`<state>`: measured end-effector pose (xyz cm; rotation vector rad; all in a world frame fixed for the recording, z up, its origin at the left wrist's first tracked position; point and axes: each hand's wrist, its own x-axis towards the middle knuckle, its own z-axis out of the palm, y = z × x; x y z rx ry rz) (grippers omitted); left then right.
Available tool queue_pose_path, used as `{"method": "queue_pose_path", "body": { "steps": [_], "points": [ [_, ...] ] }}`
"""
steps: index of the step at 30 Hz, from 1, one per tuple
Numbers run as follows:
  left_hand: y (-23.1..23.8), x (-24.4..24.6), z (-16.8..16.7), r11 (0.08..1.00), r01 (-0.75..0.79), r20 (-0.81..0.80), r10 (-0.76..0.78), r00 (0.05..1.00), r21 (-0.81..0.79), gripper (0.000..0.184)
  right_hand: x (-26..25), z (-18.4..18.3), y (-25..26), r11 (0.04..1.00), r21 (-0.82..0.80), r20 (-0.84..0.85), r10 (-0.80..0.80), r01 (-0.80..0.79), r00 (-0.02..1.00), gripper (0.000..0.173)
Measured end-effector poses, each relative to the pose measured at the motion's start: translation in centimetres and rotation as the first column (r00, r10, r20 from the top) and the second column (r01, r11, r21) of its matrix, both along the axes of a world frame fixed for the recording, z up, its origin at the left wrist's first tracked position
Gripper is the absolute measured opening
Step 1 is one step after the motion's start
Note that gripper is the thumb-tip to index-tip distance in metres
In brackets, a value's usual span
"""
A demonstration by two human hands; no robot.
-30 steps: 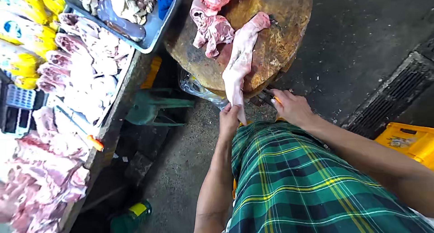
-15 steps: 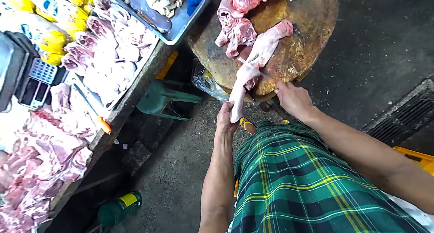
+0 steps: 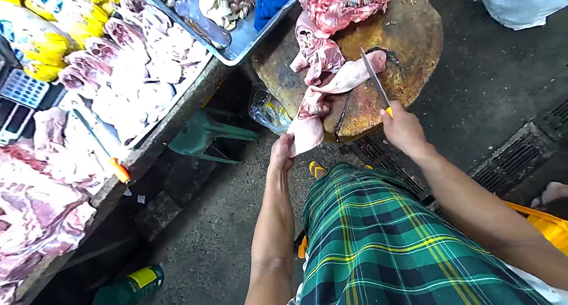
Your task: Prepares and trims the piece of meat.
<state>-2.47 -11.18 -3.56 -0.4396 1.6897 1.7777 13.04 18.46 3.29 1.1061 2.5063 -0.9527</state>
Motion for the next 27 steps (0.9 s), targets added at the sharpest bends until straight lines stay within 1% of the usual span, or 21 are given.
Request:
{"method": "queue_pose_path", "body": {
  "steps": [1, 2, 3, 4, 7, 8, 9, 10, 11, 12, 13, 14, 15, 17, 19, 21, 22, 23, 24, 25, 27],
  "points": [
    [-0.4, -0.6, -0.2, 0.988, 0.098, -0.063, -0.106, 0.992, -0.116, 0.026, 0.6, -0.3, 0.8, 0.996, -0.087, 0.015, -0.033, 0.034, 0.999, 0.049],
    [-0.5, -1.3, -0.1, 0.958, 0.194, -0.107, -0.220, 0.970, -0.211, 0.032, 1.2, -0.6, 1.3, 0.981, -0.177, 0.026, -0.081, 0.084, 0.996, 0.051],
    [-0.4, -2.0, 0.2, 0.912, 0.271, -0.130, -0.322, 0.938, -0.306, 0.038, 1.9, -0.7, 1.7, 0.954, -0.259, 0.036, -0.143, 0.148, 0.989, 0.054],
    [0.0, -2.6, 0.5, 0.865, 0.314, -0.151, -0.397, 0.905, -0.392, 0.045, 2.7, -0.9, 1.8, 0.919, -0.334, 0.053, -0.205, 0.211, 0.977, 0.057],
    [1.3, -4.3, 1.3, 0.723, 0.354, -0.192, -0.554, 0.810, -0.593, 0.070, 5.5, -2.5, 2.4, 0.784, -0.519, 0.069, -0.360, 0.341, 0.931, 0.061],
    [1.6, -4.8, 1.3, 0.646, 0.349, -0.192, -0.615, 0.764, -0.679, 0.077, 6.6, -3.2, 2.6, 0.734, -0.569, 0.054, -0.418, 0.372, 0.907, 0.060],
    [2.0, -5.2, 1.1, 0.568, 0.331, -0.191, -0.671, 0.716, -0.753, 0.079, 7.7, -3.8, 3.1, 0.681, -0.610, 0.044, -0.482, 0.405, 0.875, 0.059],
    [2.4, -5.6, 0.8, 0.518, 0.311, -0.203, -0.715, 0.669, -0.797, 0.078, 8.9, -4.4, 3.8, 0.626, -0.650, 0.050, -0.530, 0.431, 0.846, 0.059],
    [2.8, -6.1, 0.4, 0.501, 0.313, -0.214, -0.742, 0.635, -0.807, 0.079, 10.0, -5.0, 4.6, 0.572, -0.692, 0.067, -0.557, 0.440, 0.828, 0.060],
    [3.3, -6.6, 0.3, 0.522, 0.343, -0.222, -0.746, 0.628, -0.781, 0.081, 11.1, -5.8, 5.5, 0.516, -0.733, 0.096, -0.565, 0.443, 0.819, 0.063],
    [3.6, -6.9, 0.1, 0.572, 0.382, -0.234, -0.728, 0.645, -0.726, 0.082, 12.2, -7.0, 6.2, 0.468, -0.769, 0.132, -0.550, 0.435, 0.825, 0.065],
    [3.8, -7.1, -0.2, 0.620, 0.394, -0.251, -0.700, 0.669, -0.679, 0.077, 13.2, -8.5, 6.8, 0.440, -0.791, 0.165, -0.515, 0.424, 0.841, 0.067],
    [3.8, -7.2, -0.5, 0.651, 0.399, -0.254, -0.675, 0.692, -0.646, 0.075, 14.2, -10.1, 7.2, 0.431, -0.798, 0.199, -0.471, 0.421, 0.859, 0.069],
    [3.8, -7.0, -0.3, 0.684, 0.402, -0.239, -0.641, 0.729, -0.609, 0.074, 16.3, -12.3, 7.6, 0.470, -0.781, 0.239, -0.383, 0.411, 0.892, 0.068],
    [3.8, -6.2, 0.9, 0.645, 0.427, -0.171, -0.656, 0.735, -0.634, 0.064, 18.7, -11.7, 7.1, 0.556, -0.701, 0.285, -0.355, 0.446, 0.890, 0.066],
    [4.6, -4.9, 1.6, 0.604, 0.411, -0.134, -0.657, 0.742, -0.683, 0.048, 20.9, -10.3, 6.4, 0.601, -0.621, 0.329, -0.384, 0.504, 0.863, 0.066],
    [5.1, -4.1, 1.7, 0.604, 0.398, -0.126, -0.643, 0.756, -0.690, 0.045, 21.7, -9.5, 6.0, 0.612, -0.623, 0.321, -0.368, 0.487, 0.873, 0.066],
    [5.6, -3.4, 1.7, 0.627, 0.385, -0.119, -0.610, 0.783, -0.677, 0.044, 21.8, -8.5, 5.7, 0.624, -0.649, 0.297, -0.318, 0.434, 0.901, 0.066],
    [5.9, -2.7, 1.5, 0.656, 0.364, -0.109, -0.564, 0.818, -0.661, 0.047, 21.3, -7.4, 5.3, 0.624, -0.693, 0.271, -0.239, 0.361, 0.933, 0.065],
    [6.2, -2.3, 1.5, 0.680, 0.342, -0.098, -0.520, 0.848, -0.648, 0.050, 20.3, -6.6, 4.8, 0.599, -0.751, 0.241, -0.145, 0.279, 0.960, 0.064],
    [7.1, -2.0, 2.3, 0.716, 0.300, -0.092, -0.453, 0.887, -0.630, 0.056, 17.2, -6.0, 4.5, 0.495, -0.854, 0.182, -0.011, 0.163, 0.983, 0.061]
  ]
}}
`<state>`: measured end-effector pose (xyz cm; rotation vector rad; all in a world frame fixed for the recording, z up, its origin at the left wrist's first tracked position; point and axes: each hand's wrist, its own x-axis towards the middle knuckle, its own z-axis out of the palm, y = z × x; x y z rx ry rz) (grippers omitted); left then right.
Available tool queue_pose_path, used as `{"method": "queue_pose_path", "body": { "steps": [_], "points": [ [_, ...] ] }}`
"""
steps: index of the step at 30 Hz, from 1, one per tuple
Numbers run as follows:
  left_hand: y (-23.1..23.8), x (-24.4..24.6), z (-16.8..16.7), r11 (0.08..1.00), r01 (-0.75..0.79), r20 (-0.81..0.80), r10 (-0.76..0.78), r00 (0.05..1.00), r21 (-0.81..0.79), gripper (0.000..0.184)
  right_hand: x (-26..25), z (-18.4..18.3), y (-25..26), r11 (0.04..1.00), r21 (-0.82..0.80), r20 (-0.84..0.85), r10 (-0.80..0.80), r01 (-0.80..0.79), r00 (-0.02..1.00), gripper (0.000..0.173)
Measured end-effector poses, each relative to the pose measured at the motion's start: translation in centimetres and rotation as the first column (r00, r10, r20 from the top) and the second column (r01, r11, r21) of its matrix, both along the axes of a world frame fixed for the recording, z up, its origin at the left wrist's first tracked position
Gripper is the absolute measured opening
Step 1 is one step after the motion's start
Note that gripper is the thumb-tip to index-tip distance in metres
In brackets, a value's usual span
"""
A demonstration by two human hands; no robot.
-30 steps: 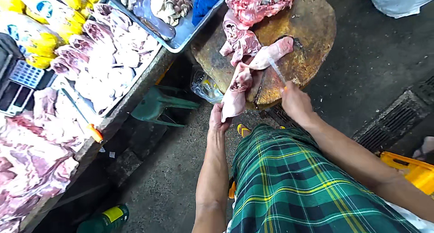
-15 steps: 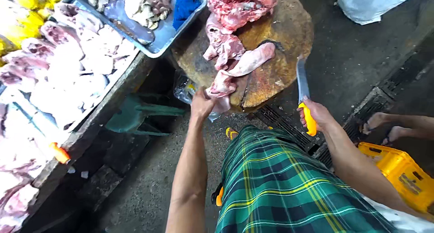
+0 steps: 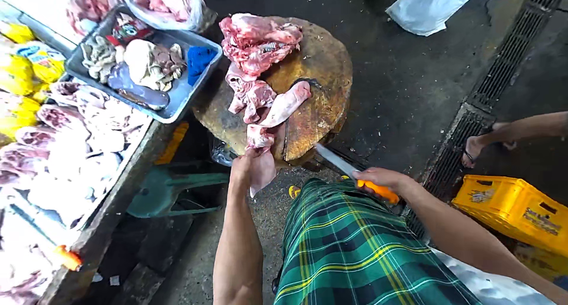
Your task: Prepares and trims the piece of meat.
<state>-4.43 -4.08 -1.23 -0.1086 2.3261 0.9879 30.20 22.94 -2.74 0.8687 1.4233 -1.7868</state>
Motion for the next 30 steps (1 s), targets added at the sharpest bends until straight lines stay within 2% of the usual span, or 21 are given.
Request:
{"method": "queue_pose_path", "body": {
  "steps": [2, 4, 7, 9, 11, 12, 15, 17, 18, 19, 22, 24, 25, 26, 27, 28, 30],
  "points": [
    [0.4, 0.6, 2.5, 0.998, -0.012, -0.010, 0.013, 1.000, 0.065, 0.055, -2.9, 0.0, 0.4, 0.991, -0.113, 0.025, -0.066, 0.068, 0.998, 0.059],
    [-0.2, 0.8, 5.4, 0.982, 0.037, -0.045, -0.029, 0.999, 0.188, 0.041, -4.4, -0.6, 1.9, 0.957, -0.157, 0.084, -0.233, 0.243, 0.969, 0.059],
    [-2.7, 0.3, 10.4, 0.918, 0.158, -0.130, -0.119, 0.984, 0.364, 0.024, -4.5, -1.1, 6.6, 0.891, -0.085, 0.084, -0.439, 0.445, 0.895, 0.057],
    [-5.4, 0.4, 14.2, 0.824, 0.265, -0.153, -0.217, 0.964, 0.501, 0.030, -3.8, -2.1, 10.6, 0.779, -0.024, 0.014, -0.626, 0.626, 0.780, 0.054],
    [-9.0, 0.4, 17.0, 0.733, 0.280, -0.163, -0.229, 0.960, 0.620, 0.035, -2.2, -4.4, 13.8, 0.620, -0.055, -0.033, -0.784, 0.782, 0.620, 0.052],
    [-10.1, 0.6, 18.3, 0.730, 0.257, -0.185, -0.180, 0.966, 0.634, 0.033, -1.2, -4.8, 14.9, 0.585, -0.094, -0.042, -0.811, 0.805, 0.584, 0.054],
    [-9.6, 3.2, 21.7, 0.783, 0.170, -0.225, -0.039, 0.973, 0.598, 0.025, 1.2, -5.0, 15.4, 0.609, -0.199, -0.107, -0.792, 0.768, 0.600, 0.060],
    [-6.7, 5.5, 22.8, 0.850, 0.101, -0.240, 0.030, 0.970, 0.516, 0.021, 1.7, -7.4, 13.6, 0.550, -0.033, -0.036, -0.835, 0.835, 0.549, 0.052],
    [-5.5, 5.8, 22.7, 0.872, 0.088, -0.241, 0.035, 0.970, 0.481, 0.020, 1.5, -8.1, 12.8, 0.523, 0.026, -0.013, -0.852, 0.852, 0.523, 0.049],
    [-4.2, 5.7, 22.2, 0.898, 0.093, -0.241, 0.015, 0.971, 0.430, 0.021, 1.2, -7.6, 12.0, 0.548, 0.026, 0.001, -0.836, 0.836, 0.548, 0.048],
    [-0.3, 5.0, 19.9, 0.951, 0.128, -0.184, -0.077, 0.980, 0.281, 0.023, 0.8, -5.0, 10.3, 0.715, -0.215, -0.116, -0.695, 0.665, 0.709, 0.044],
    [3.0, 3.9, 17.2, 0.945, 0.202, -0.141, -0.170, 0.975, 0.257, 0.025, 0.1, -4.4, 9.8, 0.788, -0.334, -0.245, -0.602, 0.517, 0.760, 0.035],
    [4.6, 3.1, 15.6, 0.922, 0.253, -0.099, -0.234, 0.967, 0.293, 0.026, -0.8, -4.5, 9.7, 0.825, -0.296, -0.257, -0.555, 0.482, 0.791, 0.037],
    [6.4, 2.3, 13.6, 0.895, 0.303, -0.054, -0.303, 0.952, 0.326, 0.028, -1.9, -4.3, 9.5, 0.875, -0.141, -0.222, -0.485, 0.464, 0.846, 0.044],
    [8.1, 1.7, 11.2, 0.876, 0.339, -0.006, -0.359, 0.933, 0.344, 0.028, -3.0, -3.8, 9.2, 0.887, 0.092, -0.157, -0.435, 0.452, 0.887, 0.051],
    [9.8, 1.4, 9.0, 0.867, 0.383, 0.026, -0.412, 0.911, 0.319, 0.027, -3.9, -3.3, 8.9, 0.852, 0.260, -0.119, -0.440, 0.455, 0.890, 0.059],
    [12.1, 0.6, 5.6, 0.872, 0.438, 0.066, -0.462, 0.885, 0.219, 0.029, -4.8, -1.3, 7.8, 0.797, 0.384, -0.146, -0.447, 0.467, 0.883, 0.060]
  ]
}}
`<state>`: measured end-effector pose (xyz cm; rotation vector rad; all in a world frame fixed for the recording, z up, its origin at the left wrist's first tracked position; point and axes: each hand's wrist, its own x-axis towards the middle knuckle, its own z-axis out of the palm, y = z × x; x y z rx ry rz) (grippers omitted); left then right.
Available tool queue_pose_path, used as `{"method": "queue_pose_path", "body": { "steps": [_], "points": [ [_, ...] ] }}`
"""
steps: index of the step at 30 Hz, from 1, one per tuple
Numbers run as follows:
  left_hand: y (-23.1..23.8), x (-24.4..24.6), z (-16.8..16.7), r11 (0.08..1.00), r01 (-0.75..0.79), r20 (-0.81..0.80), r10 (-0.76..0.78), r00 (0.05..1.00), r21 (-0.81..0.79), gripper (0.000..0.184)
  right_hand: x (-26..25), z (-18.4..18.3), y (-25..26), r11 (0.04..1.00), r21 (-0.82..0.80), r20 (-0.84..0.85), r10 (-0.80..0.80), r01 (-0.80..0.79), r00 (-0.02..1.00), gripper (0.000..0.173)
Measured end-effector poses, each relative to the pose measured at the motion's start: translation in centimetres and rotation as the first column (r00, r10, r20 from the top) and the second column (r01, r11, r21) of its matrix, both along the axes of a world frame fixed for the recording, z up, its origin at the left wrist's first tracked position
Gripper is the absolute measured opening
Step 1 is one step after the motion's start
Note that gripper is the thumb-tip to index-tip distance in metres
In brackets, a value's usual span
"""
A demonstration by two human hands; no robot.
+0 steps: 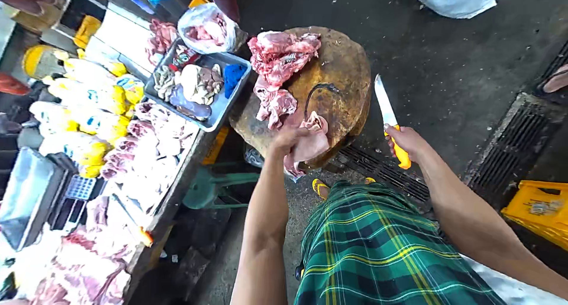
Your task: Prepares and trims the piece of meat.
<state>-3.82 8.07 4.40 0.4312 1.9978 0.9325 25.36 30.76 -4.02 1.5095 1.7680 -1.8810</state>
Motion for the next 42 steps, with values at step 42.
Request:
{"method": "queue_pose_path", "body": {
  "steps": [42],
  "points": [
    [0.5, -4.8, -5.1, 0.983, 0.105, -0.092, -0.120, 0.989, -0.151, 0.032, -14.8, 7.3, -11.6, 0.419, 0.502, 0.563, 0.505, -0.757, 0.654, 0.026]
  ]
}}
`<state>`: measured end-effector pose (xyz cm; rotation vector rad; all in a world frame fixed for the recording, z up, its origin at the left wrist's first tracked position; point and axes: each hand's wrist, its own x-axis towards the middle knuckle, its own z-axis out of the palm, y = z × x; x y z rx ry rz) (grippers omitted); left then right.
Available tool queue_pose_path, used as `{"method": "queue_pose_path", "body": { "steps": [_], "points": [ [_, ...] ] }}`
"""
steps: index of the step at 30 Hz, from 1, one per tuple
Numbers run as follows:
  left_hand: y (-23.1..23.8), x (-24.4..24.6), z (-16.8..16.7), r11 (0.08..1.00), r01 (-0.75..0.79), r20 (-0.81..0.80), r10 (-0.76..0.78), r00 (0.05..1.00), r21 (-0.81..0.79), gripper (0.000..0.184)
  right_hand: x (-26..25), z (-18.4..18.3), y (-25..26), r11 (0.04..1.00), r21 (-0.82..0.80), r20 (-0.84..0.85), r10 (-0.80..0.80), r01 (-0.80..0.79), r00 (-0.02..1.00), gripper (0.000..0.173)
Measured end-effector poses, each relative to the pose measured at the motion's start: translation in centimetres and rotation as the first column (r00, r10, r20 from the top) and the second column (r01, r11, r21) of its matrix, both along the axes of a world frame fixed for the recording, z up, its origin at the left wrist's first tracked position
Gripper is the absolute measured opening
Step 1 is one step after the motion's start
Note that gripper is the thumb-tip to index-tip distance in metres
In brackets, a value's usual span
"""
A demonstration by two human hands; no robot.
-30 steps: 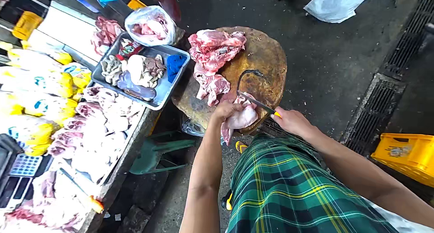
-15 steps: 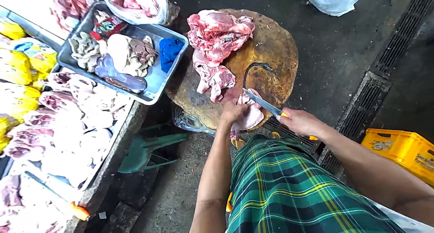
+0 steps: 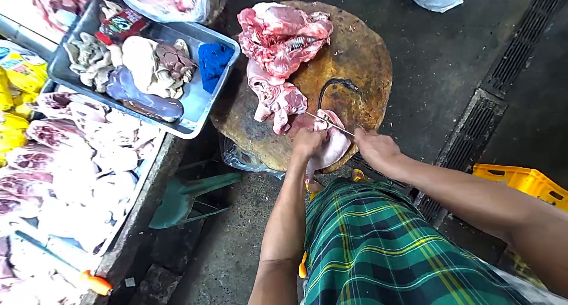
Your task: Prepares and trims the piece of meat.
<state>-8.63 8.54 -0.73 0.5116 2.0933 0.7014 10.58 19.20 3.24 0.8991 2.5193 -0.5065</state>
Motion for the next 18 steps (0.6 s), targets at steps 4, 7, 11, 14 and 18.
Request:
{"method": "queue_pose_path", "body": {
  "steps": [4, 7, 11, 14, 18],
  "points": [
    [0.4, -1.6, -0.5, 0.997, -0.060, 0.039, 0.062, 0.997, -0.055, 0.038, -2.7, -1.2, 1.8, 0.991, 0.133, 0.021, 0.031, -0.034, 0.999, 0.039],
    [0.1, -2.0, -0.5, 0.996, -0.091, 0.057, 0.091, 0.994, -0.003, 0.035, -0.2, -1.3, 3.9, 0.985, 0.172, 0.042, 0.017, -0.024, 0.999, 0.037],
    [1.8, 0.0, 1.1, 0.997, -0.004, 0.002, 0.004, 1.000, -0.083, 0.039, 0.0, -1.4, 4.8, 0.988, 0.153, 0.105, 0.007, -0.023, 0.994, 0.036],
    [2.6, 1.7, 2.7, 0.987, 0.064, -0.060, -0.073, 0.995, -0.148, 0.045, -3.0, -1.5, 5.2, 0.995, 0.096, 0.033, -0.010, 0.007, 0.999, 0.035],
    [2.1, 2.2, 1.1, 0.994, 0.006, -0.122, -0.019, 0.992, -0.108, 0.046, -5.0, -1.2, 5.5, 1.000, -0.023, -0.026, -0.015, 0.014, 1.000, 0.034]
  ]
}}
